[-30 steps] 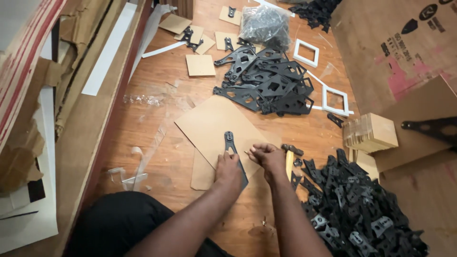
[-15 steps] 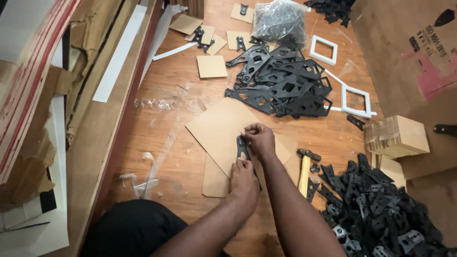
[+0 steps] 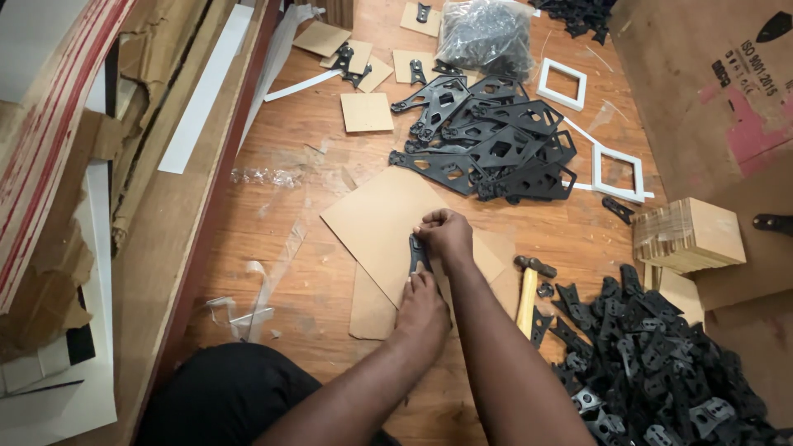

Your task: The person sits on the workshop floor and hammers small nails to fasten black metal brackets onto a wooden board, working on one bracket at a time. They then fit the board into a black frame, press it into place, and set the assembled frame aside before starting another board.

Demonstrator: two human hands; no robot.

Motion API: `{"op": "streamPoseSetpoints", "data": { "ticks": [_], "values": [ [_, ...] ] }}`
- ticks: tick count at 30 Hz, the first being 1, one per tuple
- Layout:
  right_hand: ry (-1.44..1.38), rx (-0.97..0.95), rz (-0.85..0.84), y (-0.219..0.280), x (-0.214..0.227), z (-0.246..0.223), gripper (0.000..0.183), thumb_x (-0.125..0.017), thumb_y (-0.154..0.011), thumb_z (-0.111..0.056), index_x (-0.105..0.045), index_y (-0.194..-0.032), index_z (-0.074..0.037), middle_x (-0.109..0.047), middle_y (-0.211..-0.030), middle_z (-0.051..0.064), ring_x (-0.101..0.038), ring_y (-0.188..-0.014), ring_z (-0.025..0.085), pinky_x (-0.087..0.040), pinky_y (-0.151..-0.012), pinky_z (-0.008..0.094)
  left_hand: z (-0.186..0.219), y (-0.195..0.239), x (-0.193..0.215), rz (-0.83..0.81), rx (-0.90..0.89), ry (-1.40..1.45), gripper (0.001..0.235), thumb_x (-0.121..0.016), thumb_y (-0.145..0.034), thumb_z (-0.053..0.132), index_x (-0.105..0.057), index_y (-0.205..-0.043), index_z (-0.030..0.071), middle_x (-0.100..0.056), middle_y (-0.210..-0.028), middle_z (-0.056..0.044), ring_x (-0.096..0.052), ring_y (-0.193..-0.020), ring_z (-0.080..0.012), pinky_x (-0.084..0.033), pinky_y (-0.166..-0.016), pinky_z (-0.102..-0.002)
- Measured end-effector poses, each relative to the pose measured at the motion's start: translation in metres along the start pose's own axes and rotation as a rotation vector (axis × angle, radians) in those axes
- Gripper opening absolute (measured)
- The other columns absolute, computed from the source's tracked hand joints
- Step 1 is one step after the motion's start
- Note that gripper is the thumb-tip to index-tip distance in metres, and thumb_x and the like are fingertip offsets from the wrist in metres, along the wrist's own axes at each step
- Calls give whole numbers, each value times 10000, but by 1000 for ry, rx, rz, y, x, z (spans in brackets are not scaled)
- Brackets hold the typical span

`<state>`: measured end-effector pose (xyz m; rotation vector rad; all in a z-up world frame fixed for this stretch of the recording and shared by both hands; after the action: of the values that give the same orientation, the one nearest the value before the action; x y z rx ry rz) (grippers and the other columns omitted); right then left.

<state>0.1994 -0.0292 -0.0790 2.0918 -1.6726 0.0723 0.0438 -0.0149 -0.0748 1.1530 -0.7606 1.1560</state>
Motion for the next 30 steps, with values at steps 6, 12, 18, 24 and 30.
{"op": "streamPoseSetpoints", "data": {
  "ticks": [6,12,18,24,30],
  "values": [
    [195,-88,-6,-11,10,0,242,-883,-741,-82,-727,-905,3,-751,-794,71,-701,-662,132,-555,-582,287,1,16,37,4,-37,37,430,-625,-907,135,-624,-1248,-126,-329,-1475,-300,-371,-1365,-468,-296,-1162,-447],
    [204,74,207,31,93,2,375,-764,-883,-355,-754,-885,20,-729,-805,135,-687,-699,215,-550,-671,369,0,20,41,-21,-49,99,327,-621,-936,158,-715,-1129,-89,-449,-1357,-235,-430,-1343,-465,-382,-1126,-474],
    [954,-199,459,162,152,36,658,-878,-729,-420,-655,-1169,16,-654,-1165,259,-663,-1065,421,-550,-891,505,0,26,44,-11,-86,26,303,-600,-931,125,-734,-1117,-74,-454,-1367,-227,-457,-1310,-440,-407,-1087,-458],
    [866,-399,508,165,153,54,539,-756,-887,-360,-594,-1263,-8,-630,-1276,242,-642,-1132,408,-541,-911,533,-5,35,46,33,-131,-61,331,-621,-900,123,-726,-1161,-51,-449,-1390,-236,-431,-1343,-460,-383,-1108,-479],
    [-224,-112,192,187,110,-19,259,-497,-1062,-289,-620,-1140,-75,-552,-795,63,-483,-594,168,-415,-487,328,-7,30,37,81,-114,-21,369,-603,-919,130,-691,-1219,-68,-430,-1428,-263,-404,-1363,-458,-350,-1126,-514]
  ]
}}
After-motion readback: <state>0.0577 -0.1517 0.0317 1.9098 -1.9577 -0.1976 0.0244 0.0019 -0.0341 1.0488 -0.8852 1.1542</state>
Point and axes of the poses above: each hand's wrist, its own y-axis away from the middle knuckle, its own x-axis out of the back of the hand, z = x × y, the point moved 4 cm from there along -y, towards the middle knuckle
